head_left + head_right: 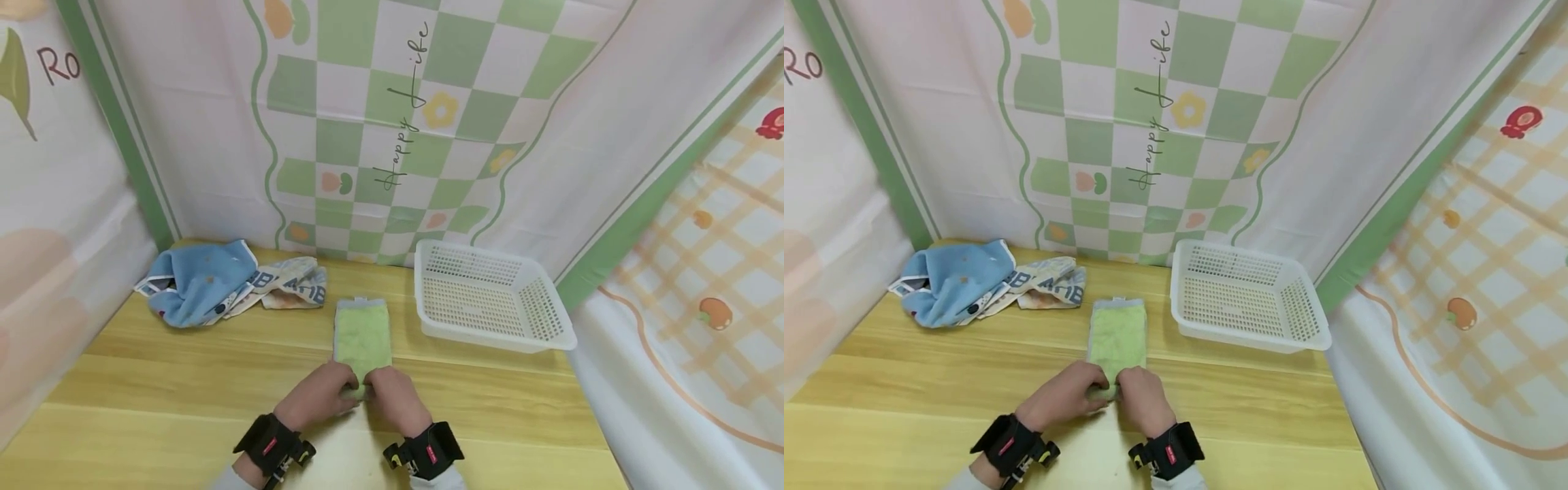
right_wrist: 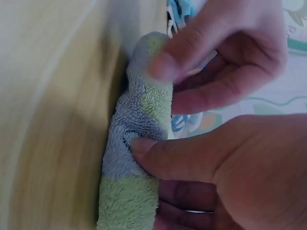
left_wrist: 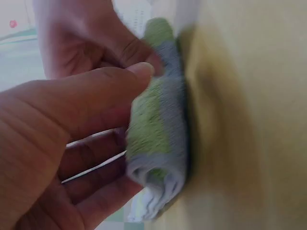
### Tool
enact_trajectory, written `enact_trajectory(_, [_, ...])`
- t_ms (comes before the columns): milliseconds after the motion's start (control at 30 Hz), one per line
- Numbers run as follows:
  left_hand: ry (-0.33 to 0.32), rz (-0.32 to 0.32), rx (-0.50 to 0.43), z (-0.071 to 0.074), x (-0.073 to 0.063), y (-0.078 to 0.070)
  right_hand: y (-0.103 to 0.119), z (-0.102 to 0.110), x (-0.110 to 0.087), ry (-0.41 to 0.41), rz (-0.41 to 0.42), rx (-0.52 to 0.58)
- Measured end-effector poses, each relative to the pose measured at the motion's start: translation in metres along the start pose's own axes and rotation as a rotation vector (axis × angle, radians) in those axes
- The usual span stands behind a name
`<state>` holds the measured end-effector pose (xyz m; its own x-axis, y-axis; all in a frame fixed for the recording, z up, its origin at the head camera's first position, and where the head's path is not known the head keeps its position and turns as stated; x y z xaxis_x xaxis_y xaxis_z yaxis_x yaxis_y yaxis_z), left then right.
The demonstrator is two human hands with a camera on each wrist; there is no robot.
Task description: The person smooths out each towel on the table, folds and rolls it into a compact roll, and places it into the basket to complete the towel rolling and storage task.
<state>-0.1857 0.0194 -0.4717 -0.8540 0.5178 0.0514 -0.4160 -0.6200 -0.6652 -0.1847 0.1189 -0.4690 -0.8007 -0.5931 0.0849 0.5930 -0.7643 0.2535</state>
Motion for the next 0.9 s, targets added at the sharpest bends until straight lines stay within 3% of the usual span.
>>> enact_trajectory(267, [-0.169,0.01,0.093,-0.006,-0.005,0.003,-0.012,-0.01,0.003,0.113,0.011,0.187])
enact_trajectory(400, [-0.19,0.049,0.113,-0.006,0.001,0.009,-0.012,-0.002,0.001,0.038,-0.002,0.189])
enact_trajectory(533, [-0.17,0.085,0.081,-0.001,0.009,0.009,-0.005,0.012,-0.005,-0.067,-0.008,0.066])
enact_trajectory(667, [-0.122,0.097,0.014,0.004,0.016,0.009,0.004,0.011,-0.005,-0.058,0.012,-0.058])
enact_trajectory(800, [-0.082,0.062,-0.028,0.005,0.017,0.012,0.001,0.005,-0.002,-0.076,0.011,-0.11])
enact_trajectory(900, [-0.095,-0.006,0.032,0.006,0.013,0.009,-0.003,0.002,-0.001,-0.066,0.022,-0.082])
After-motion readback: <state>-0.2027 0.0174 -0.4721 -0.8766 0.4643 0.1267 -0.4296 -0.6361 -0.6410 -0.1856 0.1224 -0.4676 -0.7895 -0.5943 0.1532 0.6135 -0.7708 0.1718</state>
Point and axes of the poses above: each hand's wrist, its own x-axis towards the middle knuckle, its own z-axis out of the back of the hand, y = z × x, the point moved 8 cm from there along x, towards the middle knuckle, and after that the axes turned 9 degrees about z, right-handed, at the moved point
